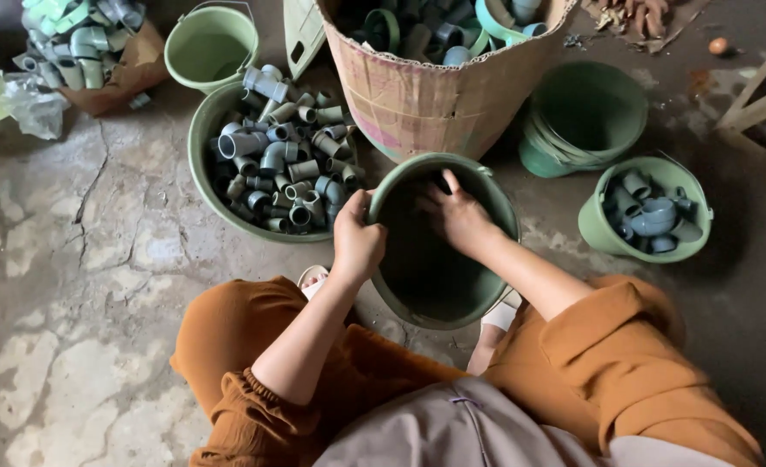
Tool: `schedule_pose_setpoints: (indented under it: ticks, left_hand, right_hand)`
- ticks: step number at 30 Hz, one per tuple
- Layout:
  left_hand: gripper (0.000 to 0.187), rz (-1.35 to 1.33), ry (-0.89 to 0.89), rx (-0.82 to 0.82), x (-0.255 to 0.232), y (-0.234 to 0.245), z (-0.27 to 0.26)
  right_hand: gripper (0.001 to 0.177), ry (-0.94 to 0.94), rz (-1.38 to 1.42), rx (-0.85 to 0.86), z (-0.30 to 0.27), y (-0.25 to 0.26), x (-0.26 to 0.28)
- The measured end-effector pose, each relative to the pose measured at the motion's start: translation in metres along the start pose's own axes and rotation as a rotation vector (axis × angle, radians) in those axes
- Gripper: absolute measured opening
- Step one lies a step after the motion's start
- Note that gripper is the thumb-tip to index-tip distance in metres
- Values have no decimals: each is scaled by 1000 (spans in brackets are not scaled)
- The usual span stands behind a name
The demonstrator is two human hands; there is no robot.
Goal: The person sits on the floor and wipes small plastic pipe fittings with a cloth. They pick up each fitting from a bucket, wipe it, and place it into a cardboard box. The person also wipes the inside of a bucket with the cloth.
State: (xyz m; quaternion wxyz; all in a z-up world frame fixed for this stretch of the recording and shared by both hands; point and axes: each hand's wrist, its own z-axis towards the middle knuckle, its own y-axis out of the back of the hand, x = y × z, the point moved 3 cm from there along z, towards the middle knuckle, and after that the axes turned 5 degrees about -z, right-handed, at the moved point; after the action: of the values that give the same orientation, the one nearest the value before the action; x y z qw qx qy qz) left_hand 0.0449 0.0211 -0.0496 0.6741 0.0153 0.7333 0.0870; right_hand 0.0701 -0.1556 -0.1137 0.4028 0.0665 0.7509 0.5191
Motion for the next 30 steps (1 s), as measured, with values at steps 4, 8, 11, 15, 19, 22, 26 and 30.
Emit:
schedule_pose_setpoints:
  ticks: [4,8,11,15,19,22,26,30]
  left_hand:
    - [46,-70,23,-101,-13,4,-3]
    - [51,-189,-89,-168,-42,9,-13]
    - [52,-238,-145,-211,-56,9,-20]
    - [37,-232,-156,-250,-29,7,-18]
    - [7,-380,-118,-324,5,3,-5]
    - [8,-477,-93,-368,6,-1,-8]
    - [15,-538,-27,-298,-5,-15,-14]
    - [22,-598,59,-220,10,-32,-16]
  right_hand:
    - [36,-9,-68,481,4,-54,16]
    - [26,-23,-12,460,-3,-78,46]
    - [27,-268,926,-158,-27,-98,84]
    - [31,-623,1365,248,-9,9,67]
    - [31,-1196,2609,-84,-15,59,12]
    - [35,-1459,2753,-406,-13,9,-11]
    - [52,-1757,2114,-744,-4,-35,-24]
    - [57,-1448,1740,-805,-1,24,-24]
